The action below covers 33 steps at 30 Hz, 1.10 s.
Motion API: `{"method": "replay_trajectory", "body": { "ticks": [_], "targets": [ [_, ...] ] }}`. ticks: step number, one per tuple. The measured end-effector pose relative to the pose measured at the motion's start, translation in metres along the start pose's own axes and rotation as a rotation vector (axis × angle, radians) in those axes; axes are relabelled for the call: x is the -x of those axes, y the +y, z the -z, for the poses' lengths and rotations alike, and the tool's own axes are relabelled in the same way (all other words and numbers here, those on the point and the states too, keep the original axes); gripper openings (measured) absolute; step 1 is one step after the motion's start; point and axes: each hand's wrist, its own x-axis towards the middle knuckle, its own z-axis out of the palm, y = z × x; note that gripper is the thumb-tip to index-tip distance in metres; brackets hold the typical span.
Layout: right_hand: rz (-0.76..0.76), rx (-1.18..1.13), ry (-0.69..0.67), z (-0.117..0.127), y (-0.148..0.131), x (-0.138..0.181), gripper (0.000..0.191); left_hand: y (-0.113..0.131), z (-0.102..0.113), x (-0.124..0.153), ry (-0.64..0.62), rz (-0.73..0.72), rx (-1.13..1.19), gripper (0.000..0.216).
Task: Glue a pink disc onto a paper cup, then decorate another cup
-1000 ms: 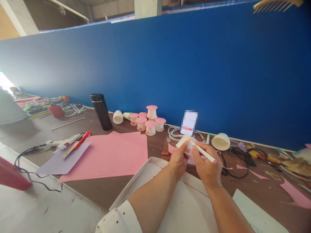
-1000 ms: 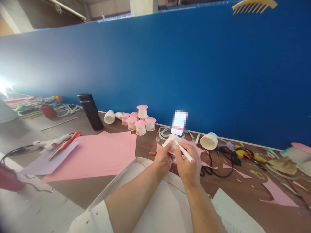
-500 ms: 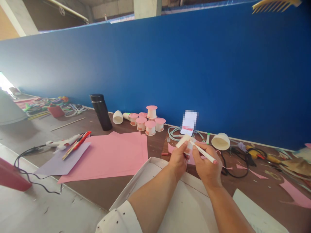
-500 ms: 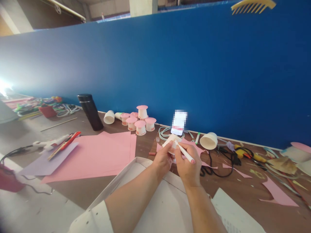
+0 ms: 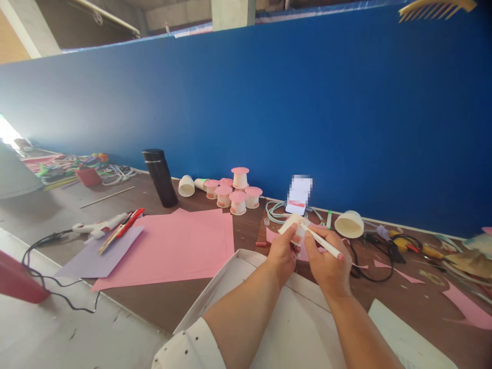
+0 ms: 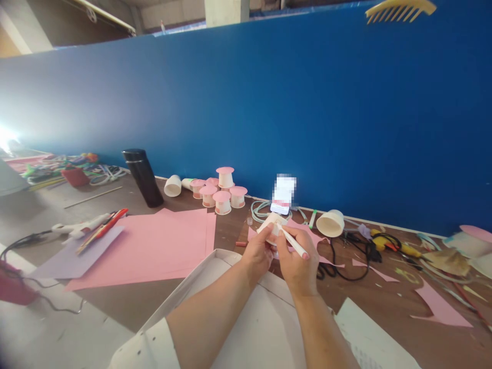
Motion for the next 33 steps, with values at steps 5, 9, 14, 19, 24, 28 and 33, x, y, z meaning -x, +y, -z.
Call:
{"method": "replay_trajectory", "body": {
  "ticks": [5, 9, 14, 19, 24, 28, 33],
  "targets": [
    [-0.002, -0.002, 0.007, -0.0005, 0.0, 0.0001, 0.017, 0.001, -0.0008, 0.0011, 0.015, 0.006, 0.003, 0.041],
    [0.007, -0.001, 0.009, -0.0006, -0.0003, -0.0002, 0.018, 0.0017, -0.0013, 0.0018, 0.023, 0.003, 0.003, 0.042],
    [-0.002, -0.001, 0.004, -0.0002, -0.0006, -0.0001, 0.015, 0.0019, -0.0007, 0.0012, 0.01, 0.008, 0.014, 0.041],
    [-0.021, 0.013, -0.004, 0.0001, -0.0005, 0.0003, 0.015, 0.0011, 0.0002, 0.0007, 0.018, 0.009, 0.028, 0.041],
    [-0.029, 0.008, -0.004, -0.0003, 0.0002, 0.0004, 0.015, 0.0023, -0.0009, 0.0017, 0.032, 0.009, 0.034, 0.041],
    [-0.006, 0.009, 0.005, -0.0005, 0.0008, 0.0005, 0.016, 0.003, -0.0013, 0.0023, 0.03, 0.015, 0.034, 0.041],
    [0.004, 0.014, 0.005, -0.0004, 0.0006, 0.0004, 0.014, 0.001, 0.0009, 0.0007, 0.01, 0.01, 0.031, 0.04]
  ]
}}
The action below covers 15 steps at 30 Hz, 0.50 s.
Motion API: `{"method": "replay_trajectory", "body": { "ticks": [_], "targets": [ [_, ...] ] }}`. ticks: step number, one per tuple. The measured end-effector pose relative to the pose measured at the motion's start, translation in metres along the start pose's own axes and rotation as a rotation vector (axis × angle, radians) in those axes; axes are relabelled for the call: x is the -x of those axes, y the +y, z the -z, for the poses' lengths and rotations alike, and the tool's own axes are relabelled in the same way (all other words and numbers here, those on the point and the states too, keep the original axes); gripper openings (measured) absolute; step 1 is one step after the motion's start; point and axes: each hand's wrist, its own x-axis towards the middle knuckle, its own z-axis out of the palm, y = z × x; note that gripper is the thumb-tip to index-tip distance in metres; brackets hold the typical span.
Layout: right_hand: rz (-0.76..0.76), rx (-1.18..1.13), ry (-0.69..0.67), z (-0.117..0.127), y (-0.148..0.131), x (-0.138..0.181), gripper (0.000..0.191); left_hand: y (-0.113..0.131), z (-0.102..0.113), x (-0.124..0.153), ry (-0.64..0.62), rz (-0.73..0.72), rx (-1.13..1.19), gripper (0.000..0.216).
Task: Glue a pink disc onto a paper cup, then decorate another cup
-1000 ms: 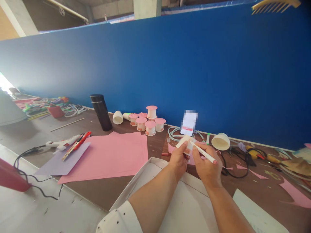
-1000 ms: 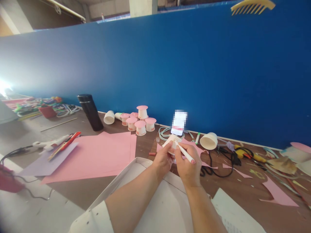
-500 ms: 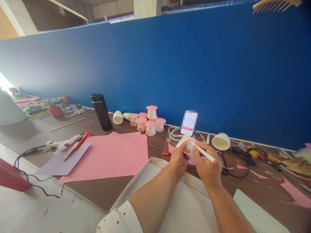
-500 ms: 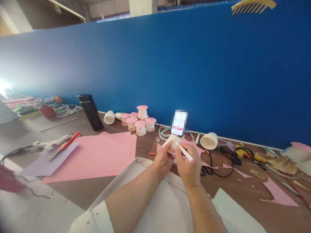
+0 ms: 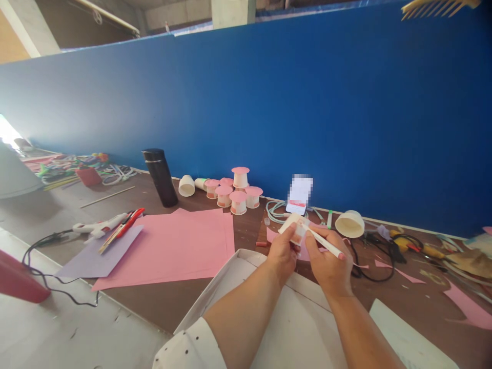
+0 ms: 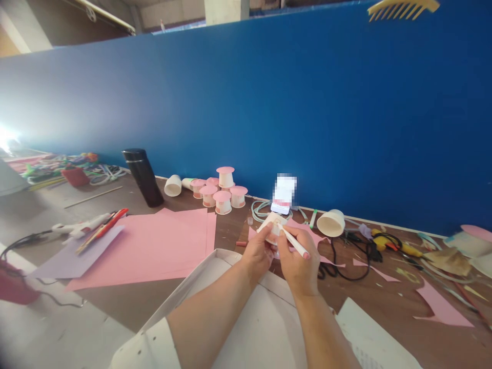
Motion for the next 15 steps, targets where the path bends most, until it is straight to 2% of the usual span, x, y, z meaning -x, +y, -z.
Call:
{"method": "replay_trajectory", "body": {
  "ticks": [15],
  "targets": [
    [-0.025, 0.021, -0.011, 0.0008, 0.0007, -0.0003, 0.015, 0.003, -0.0036, 0.0015, 0.035, 0.007, 0.04, 0.039]
  ]
}}
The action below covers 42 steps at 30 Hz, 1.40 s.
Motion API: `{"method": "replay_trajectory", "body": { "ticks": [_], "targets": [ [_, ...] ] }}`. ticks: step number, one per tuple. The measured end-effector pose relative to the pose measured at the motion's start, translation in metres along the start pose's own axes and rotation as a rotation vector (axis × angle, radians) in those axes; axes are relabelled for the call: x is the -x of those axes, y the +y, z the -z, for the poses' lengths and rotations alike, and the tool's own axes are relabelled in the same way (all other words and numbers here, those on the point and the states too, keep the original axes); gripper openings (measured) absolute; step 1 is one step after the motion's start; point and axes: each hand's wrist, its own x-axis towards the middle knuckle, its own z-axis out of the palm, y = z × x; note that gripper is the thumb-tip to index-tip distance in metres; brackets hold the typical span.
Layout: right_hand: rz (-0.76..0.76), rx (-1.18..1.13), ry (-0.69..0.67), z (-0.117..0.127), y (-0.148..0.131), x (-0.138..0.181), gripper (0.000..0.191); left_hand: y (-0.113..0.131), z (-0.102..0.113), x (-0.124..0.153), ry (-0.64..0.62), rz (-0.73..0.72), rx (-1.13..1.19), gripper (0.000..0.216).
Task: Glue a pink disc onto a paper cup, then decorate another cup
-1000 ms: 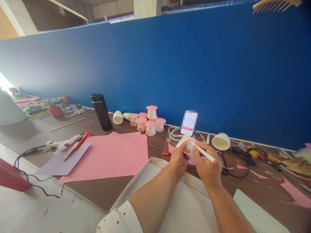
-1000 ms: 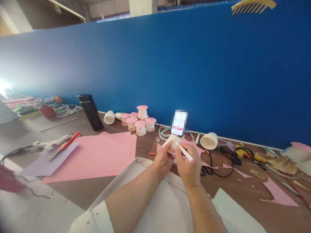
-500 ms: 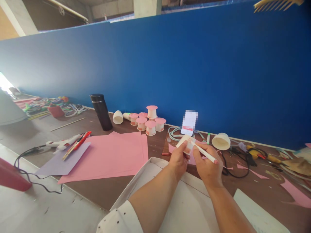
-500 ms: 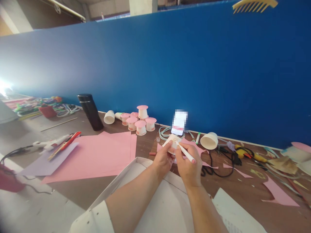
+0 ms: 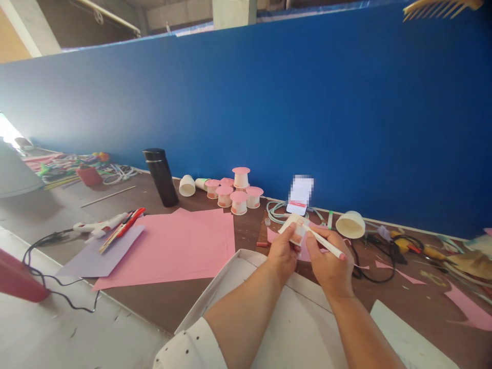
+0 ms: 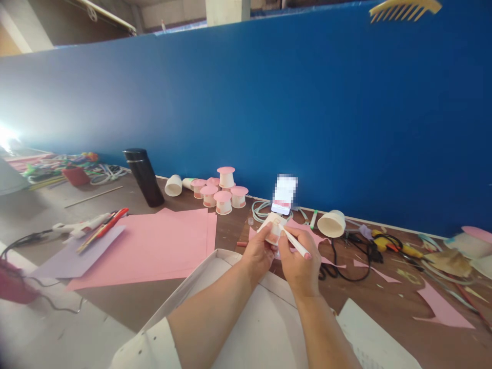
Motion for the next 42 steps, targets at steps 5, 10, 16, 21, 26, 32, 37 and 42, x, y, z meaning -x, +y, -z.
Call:
{"method": "replay_trajectory", "body": {
  "ticks": [5, 10, 16, 21, 26, 32, 37, 42],
  "targets": [
    [0.018, -0.002, 0.009, -0.0002, 0.0009, 0.0003, 0.015, -0.0003, 0.0007, -0.0003, -0.013, 0.005, 0.002, 0.037],
    [0.03, -0.022, 0.014, 0.0003, -0.0005, -0.0006, 0.015, 0.0009, -0.0005, 0.0007, -0.006, 0.009, 0.015, 0.036],
    [-0.013, -0.042, 0.13, 0.0036, -0.0064, -0.0017, 0.021, 0.0038, -0.0039, 0.0017, 0.051, 0.04, 0.066, 0.032],
    [-0.03, -0.027, 0.123, 0.0033, -0.0038, -0.0011, 0.022, 0.0038, -0.0035, 0.0017, 0.047, 0.056, 0.071, 0.029],
    [-0.043, -0.019, 0.109, 0.0025, -0.0005, -0.0007, 0.022, 0.0025, -0.0029, 0.0019, 0.028, 0.051, 0.057, 0.029],
    [-0.067, -0.019, 0.098, 0.0036, -0.0011, -0.0016, 0.022, 0.0015, -0.0037, 0.0024, 0.015, 0.031, 0.024, 0.029],
    [-0.063, -0.028, 0.089, 0.0045, -0.0028, -0.0026, 0.021, 0.0004, -0.003, 0.0015, 0.01, 0.021, 0.001, 0.031],
    [-0.073, -0.028, 0.079, 0.0045, -0.0029, -0.0028, 0.022, 0.0009, -0.0024, 0.0016, -0.008, 0.021, -0.011, 0.033]
  ]
}}
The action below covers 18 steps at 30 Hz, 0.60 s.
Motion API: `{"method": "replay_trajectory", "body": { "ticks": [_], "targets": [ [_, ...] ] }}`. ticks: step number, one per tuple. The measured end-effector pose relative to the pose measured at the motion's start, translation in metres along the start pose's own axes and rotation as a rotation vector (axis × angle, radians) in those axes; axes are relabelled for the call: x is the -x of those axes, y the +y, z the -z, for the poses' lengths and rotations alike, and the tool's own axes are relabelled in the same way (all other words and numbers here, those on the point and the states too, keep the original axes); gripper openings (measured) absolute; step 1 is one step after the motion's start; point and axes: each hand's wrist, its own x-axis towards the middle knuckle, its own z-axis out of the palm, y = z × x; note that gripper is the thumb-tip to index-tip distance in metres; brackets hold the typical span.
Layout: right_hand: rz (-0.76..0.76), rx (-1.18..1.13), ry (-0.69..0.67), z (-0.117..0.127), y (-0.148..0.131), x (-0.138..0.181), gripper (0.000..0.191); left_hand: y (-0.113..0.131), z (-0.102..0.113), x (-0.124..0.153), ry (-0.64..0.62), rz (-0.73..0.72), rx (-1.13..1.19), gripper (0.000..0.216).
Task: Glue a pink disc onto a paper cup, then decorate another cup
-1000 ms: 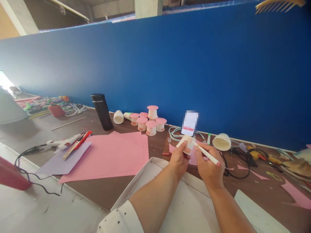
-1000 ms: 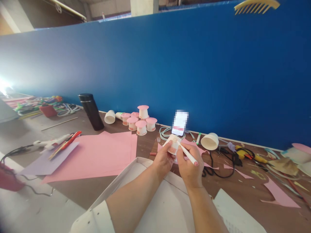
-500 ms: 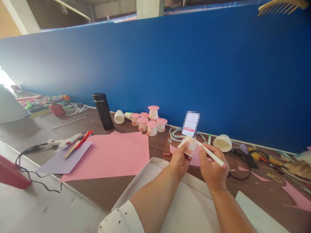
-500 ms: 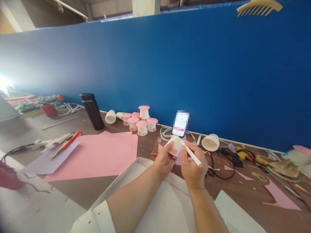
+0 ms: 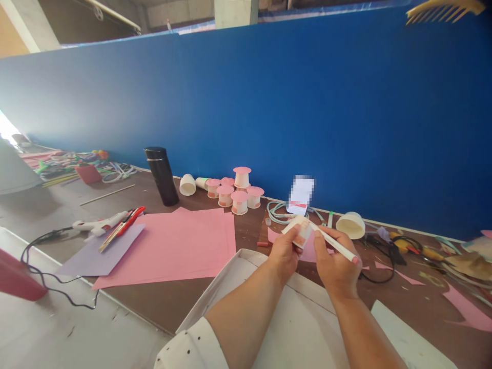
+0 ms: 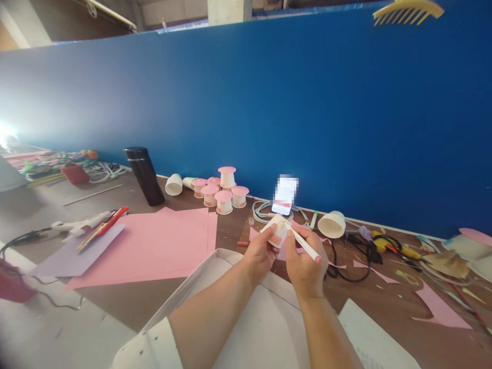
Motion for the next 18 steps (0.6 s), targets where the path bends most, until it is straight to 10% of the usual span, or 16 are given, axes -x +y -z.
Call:
{"method": "replay_trajectory", "body": {
  "ticks": [18],
  "targets": [
    [-0.031, 0.015, -0.026, 0.0001, 0.0041, 0.0011, 0.022, -0.0008, -0.0005, 0.0014, -0.012, -0.019, -0.033, 0.032]
  ]
}}
